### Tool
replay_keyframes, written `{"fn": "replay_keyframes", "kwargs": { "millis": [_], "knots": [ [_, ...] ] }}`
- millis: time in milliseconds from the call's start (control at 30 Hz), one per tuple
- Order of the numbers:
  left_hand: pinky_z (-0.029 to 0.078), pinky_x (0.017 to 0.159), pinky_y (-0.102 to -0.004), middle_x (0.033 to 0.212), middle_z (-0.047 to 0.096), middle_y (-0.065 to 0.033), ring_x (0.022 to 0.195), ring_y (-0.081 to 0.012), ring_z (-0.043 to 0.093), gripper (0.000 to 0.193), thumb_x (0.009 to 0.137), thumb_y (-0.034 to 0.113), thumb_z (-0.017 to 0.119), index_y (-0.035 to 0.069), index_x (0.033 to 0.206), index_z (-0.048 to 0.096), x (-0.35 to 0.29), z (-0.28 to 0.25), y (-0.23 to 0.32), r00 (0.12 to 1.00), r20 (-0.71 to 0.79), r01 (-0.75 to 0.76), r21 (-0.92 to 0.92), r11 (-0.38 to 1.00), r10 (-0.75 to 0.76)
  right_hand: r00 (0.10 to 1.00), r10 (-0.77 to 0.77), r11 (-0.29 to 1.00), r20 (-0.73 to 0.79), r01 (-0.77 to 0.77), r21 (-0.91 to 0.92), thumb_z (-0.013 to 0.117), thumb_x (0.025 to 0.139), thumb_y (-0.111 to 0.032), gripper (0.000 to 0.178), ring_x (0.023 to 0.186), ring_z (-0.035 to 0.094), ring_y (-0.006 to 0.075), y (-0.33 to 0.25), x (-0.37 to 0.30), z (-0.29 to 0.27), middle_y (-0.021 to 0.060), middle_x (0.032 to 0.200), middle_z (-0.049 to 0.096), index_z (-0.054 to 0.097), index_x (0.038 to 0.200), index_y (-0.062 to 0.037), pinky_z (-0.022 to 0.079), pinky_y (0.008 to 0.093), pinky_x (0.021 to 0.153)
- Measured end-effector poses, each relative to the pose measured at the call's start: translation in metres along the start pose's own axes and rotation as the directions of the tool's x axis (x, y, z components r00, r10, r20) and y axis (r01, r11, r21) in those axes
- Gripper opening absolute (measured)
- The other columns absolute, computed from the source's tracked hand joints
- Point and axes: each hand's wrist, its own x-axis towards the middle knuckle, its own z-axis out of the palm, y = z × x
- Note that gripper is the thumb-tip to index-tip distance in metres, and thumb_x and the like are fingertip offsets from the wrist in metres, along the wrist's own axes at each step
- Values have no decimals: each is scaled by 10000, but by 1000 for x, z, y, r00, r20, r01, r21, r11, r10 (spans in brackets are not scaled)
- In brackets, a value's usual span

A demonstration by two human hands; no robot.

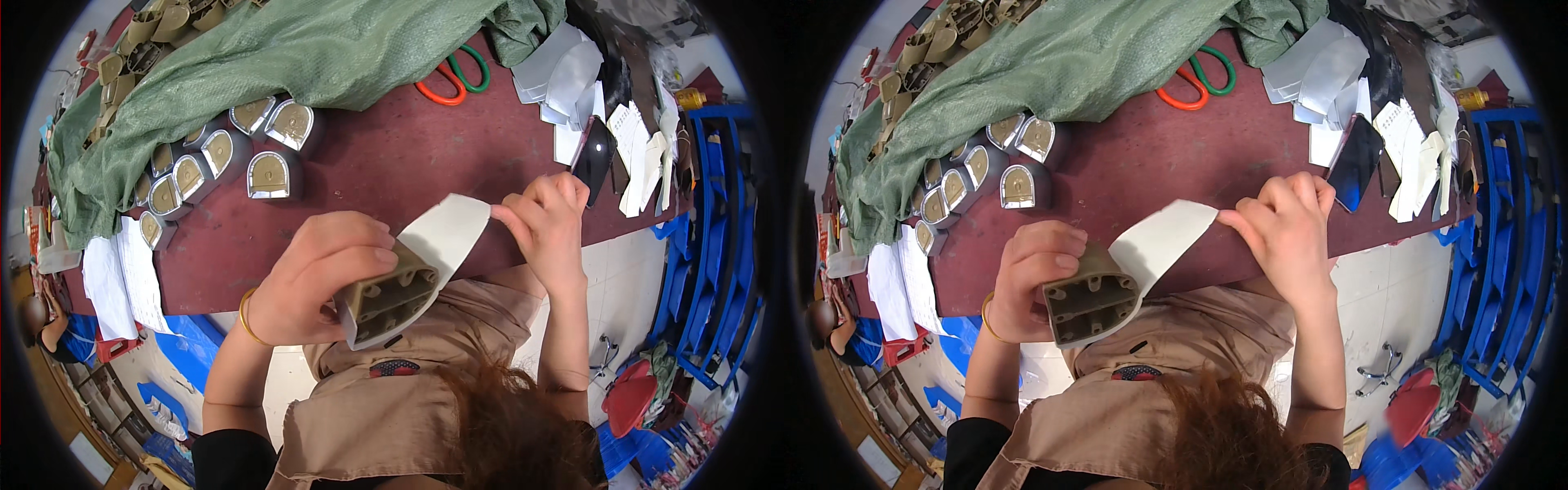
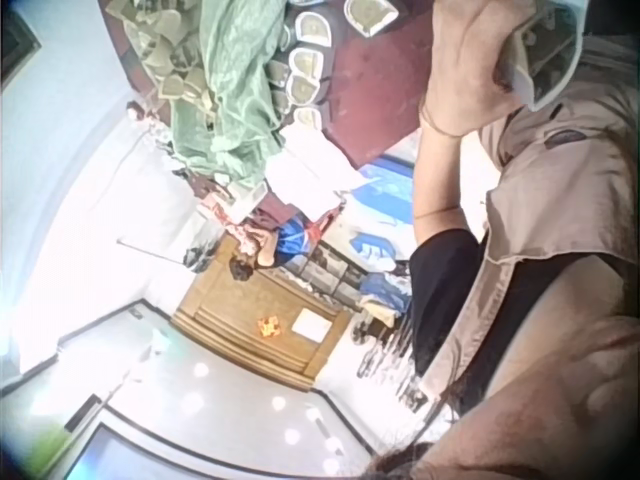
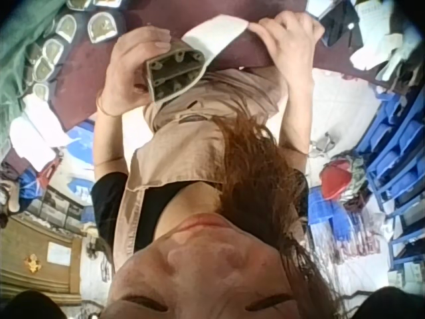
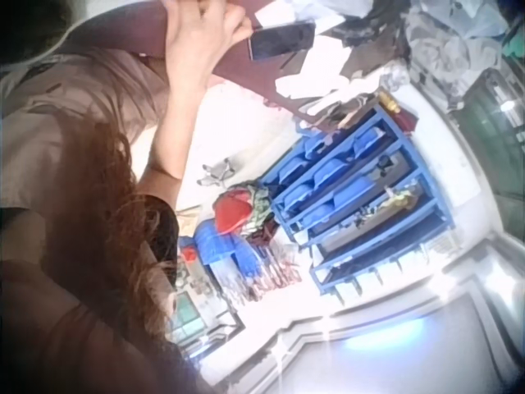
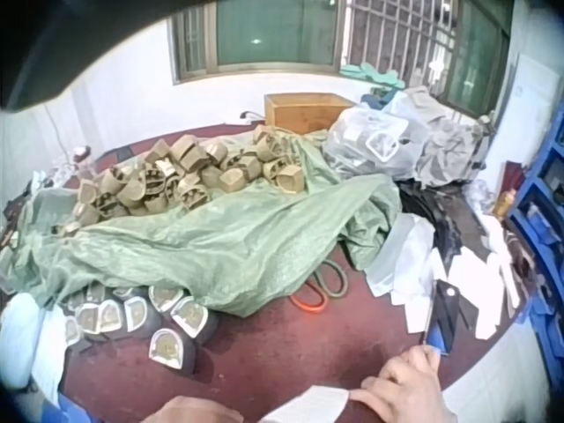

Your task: Applying adhesive tape and reinforcements to shoe components.

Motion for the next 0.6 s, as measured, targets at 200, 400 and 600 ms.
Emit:
{"fn": "replay_keyframes", "kwargs": {
  "millis": [200,400,600],
  "knots": [
    [438,904,-374,1155,535,-144,1062,-302,530,745,569,229,882,25,1187,518,1,7,-2,982,69,177,-46,983,-174,966,-24,860,258,-111,497,813,589,-180,797,1184,455,298,-50,22,-9,131,1315,460,502,1319,-108,345,418,969],
    [450,929,-338,1190,541,-97,1092,-197,555,951,499,262,945,8,1266,442,-15,23,-6,762,-84,361,-767,530,-642,983,-39,624,179,-115,773,731,721,-83,121,683,627,224,-43,26,-4,68,752,675,686,829,-48,451,337,736],
    [454,952,-346,1210,556,-117,1105,-206,570,976,551,366,873,-10,1318,400,-32,39,-15,705,46,271,-940,209,-708,952,144,531,272,-306,790,777,735,-140,115,571,571,166,-42,27,-15,52,650,643,708,735,-47,428,295,583]
  ]
}}
